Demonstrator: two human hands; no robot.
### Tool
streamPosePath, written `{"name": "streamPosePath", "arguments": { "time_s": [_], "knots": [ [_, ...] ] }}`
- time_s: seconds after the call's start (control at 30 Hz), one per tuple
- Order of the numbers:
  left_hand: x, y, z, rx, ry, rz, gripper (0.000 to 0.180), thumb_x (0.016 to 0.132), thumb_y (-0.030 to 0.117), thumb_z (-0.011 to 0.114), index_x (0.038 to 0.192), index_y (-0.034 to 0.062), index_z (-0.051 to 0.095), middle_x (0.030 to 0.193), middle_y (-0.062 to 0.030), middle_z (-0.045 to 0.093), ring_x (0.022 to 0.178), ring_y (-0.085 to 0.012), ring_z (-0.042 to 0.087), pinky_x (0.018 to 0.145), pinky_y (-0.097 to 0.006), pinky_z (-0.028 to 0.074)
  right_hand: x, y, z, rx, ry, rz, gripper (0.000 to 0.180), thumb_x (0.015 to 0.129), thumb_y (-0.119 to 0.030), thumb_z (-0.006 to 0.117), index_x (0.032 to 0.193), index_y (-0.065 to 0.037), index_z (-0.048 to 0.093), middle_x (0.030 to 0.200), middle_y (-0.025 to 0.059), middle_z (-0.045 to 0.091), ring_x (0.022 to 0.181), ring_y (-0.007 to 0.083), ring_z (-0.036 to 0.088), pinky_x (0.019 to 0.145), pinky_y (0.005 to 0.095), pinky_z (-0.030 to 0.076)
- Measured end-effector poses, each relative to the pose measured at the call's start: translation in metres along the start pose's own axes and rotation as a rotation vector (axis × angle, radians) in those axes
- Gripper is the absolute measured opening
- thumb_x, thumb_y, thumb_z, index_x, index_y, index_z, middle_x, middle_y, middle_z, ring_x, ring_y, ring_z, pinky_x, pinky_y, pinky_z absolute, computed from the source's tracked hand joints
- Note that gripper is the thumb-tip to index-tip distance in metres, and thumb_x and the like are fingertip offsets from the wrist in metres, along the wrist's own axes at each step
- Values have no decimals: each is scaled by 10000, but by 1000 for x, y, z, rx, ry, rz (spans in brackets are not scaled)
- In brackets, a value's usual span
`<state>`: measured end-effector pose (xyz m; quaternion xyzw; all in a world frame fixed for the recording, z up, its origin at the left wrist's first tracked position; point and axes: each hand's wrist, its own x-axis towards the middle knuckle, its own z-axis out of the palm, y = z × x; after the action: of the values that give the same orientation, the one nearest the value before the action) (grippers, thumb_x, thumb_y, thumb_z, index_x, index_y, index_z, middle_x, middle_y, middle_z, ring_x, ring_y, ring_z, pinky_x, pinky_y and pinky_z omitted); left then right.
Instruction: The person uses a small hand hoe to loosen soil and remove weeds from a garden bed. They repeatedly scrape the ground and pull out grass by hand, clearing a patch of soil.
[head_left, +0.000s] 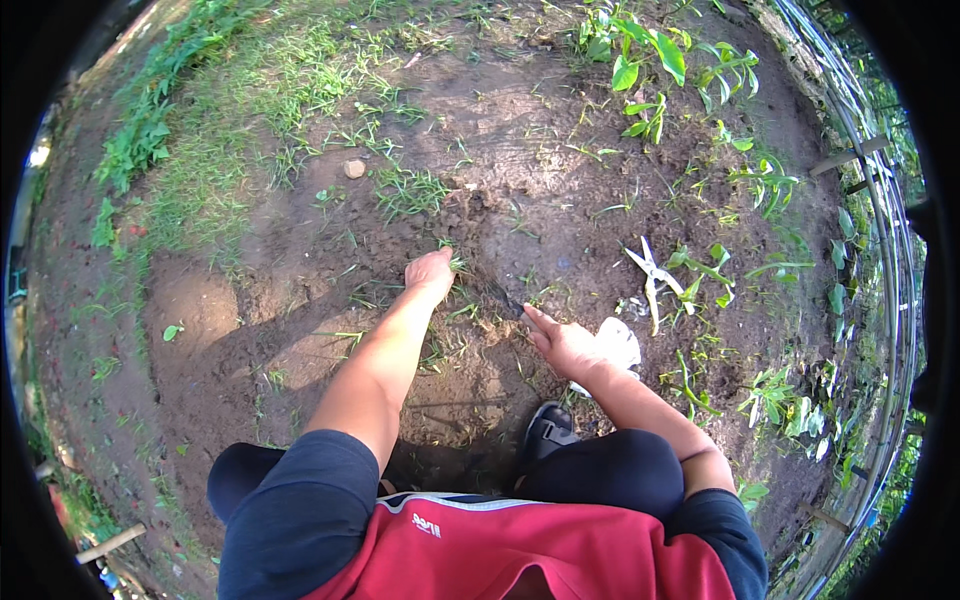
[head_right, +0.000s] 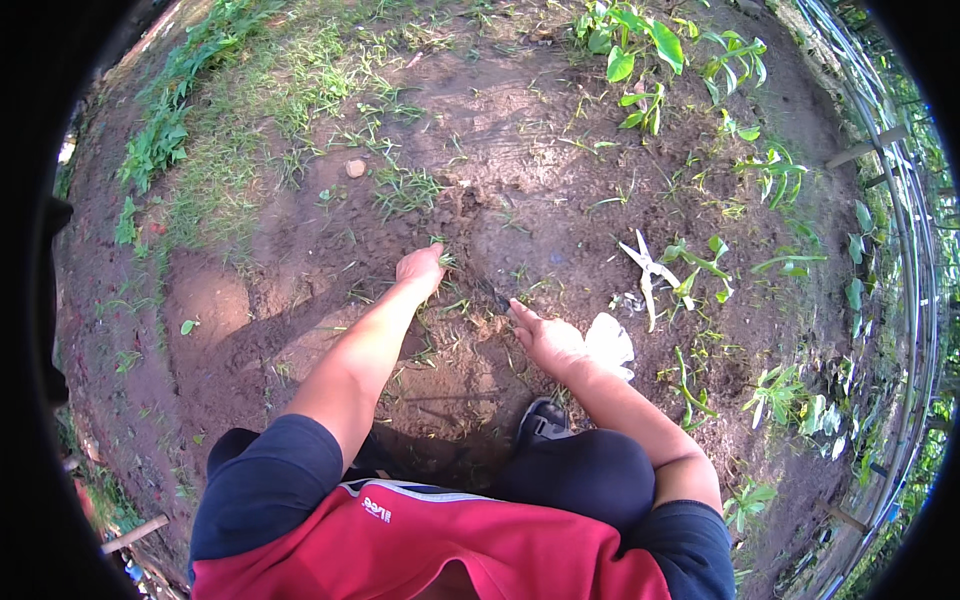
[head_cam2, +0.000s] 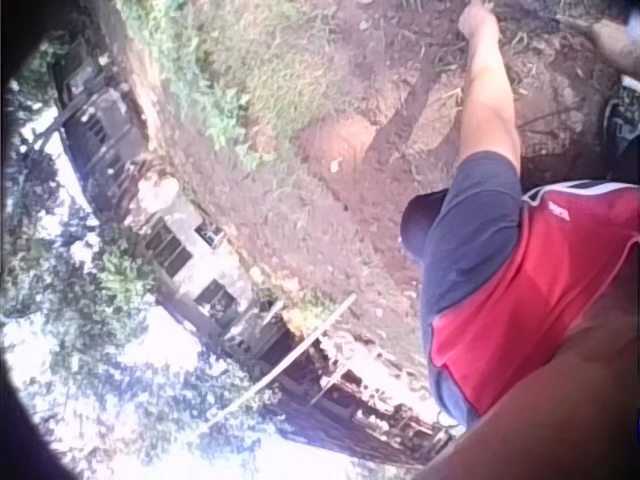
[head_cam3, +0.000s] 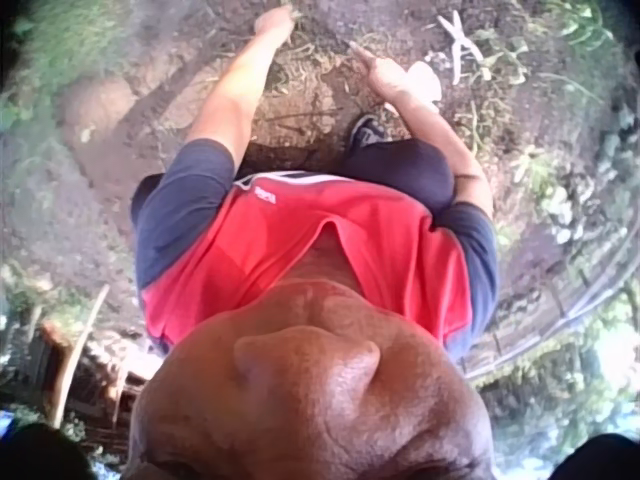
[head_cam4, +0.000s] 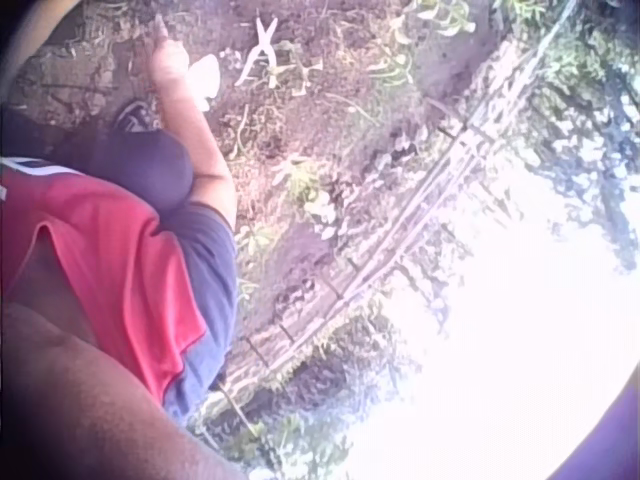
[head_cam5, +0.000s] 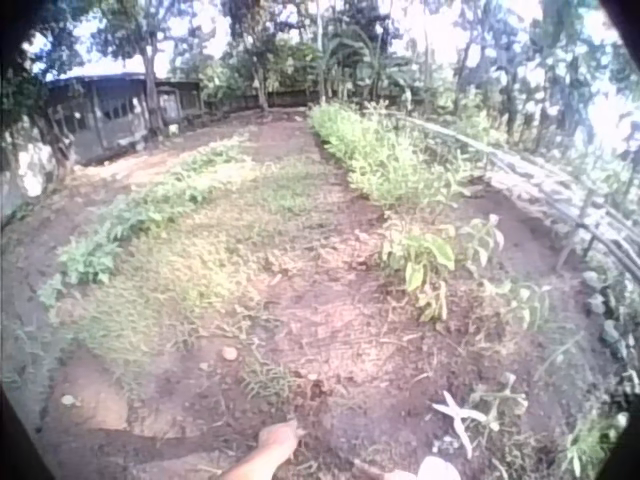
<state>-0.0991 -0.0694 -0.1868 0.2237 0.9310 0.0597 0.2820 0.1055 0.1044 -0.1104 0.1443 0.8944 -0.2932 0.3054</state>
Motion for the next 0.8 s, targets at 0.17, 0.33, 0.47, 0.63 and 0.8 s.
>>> {"name": "streamPosePath", "arguments": {
  "time_s": [0.17, 0.33, 0.47, 0.63, 0.8],
  "knots": [
    [-16, -20, -16, 12, -54, 61, 296, 804, 124, 591, 1094, 85, 547, 1034, -178, 627, 987, -375, 590, 838, -446, 469, -31, 2, -36, -173, 136, -6, 514, 880, -319, 547, 1353, -418, 372, 905, 131, 660, 876, 319, 638, 797, 405, 506],
    [-7, -55, -45, 105, -39, 9, 344, 803, 142, 603, 1131, 72, 526, 1011, -187, 629, 960, -378, 600, 819, -456, 473, -33, 0, -48, 21, 125, 86, 476, 873, -423, 537, 1329, -431, 401, 1021, 96, 661, 893, 311, 644, 824, 402, 513],
    [-5, -56, -46, 226, 12, 177, 368, 792, 104, 593, 1140, 41, 490, 927, -197, 632, 927, -378, 607, 803, -463, 473, -25, -8, -50, 209, 88, 171, 468, 880, -312, 596, 1326, -353, 461, 768, 74, 651, 708, 194, 638, 708, 331, 500],
    [6, -25, -25, 120, -163, 182, 539, 792, 38, 525, 1315, 88, 405, 1000, -196, 617, 969, -337, 600, 840, -442, 464, 0, -24, -49, 407, -33, 117, 456, 901, -283, 535, 1331, -147, 464, 1153, 188, 603, 1091, 317, 573, 942, 365, 432],
    [14, -10, 2, 240, -51, 205, 536, 834, 42, 412, 1365, 29, 339, 1073, -210, 601, 1013, -345, 586, 877, -439, 454, 32, -39, -51, 370, -117, 125, 459, 900, -253, 524, 1329, -105, 458, 1157, 201, 597, 1105, 325, 560, 965, 369, 413]
  ]
}}
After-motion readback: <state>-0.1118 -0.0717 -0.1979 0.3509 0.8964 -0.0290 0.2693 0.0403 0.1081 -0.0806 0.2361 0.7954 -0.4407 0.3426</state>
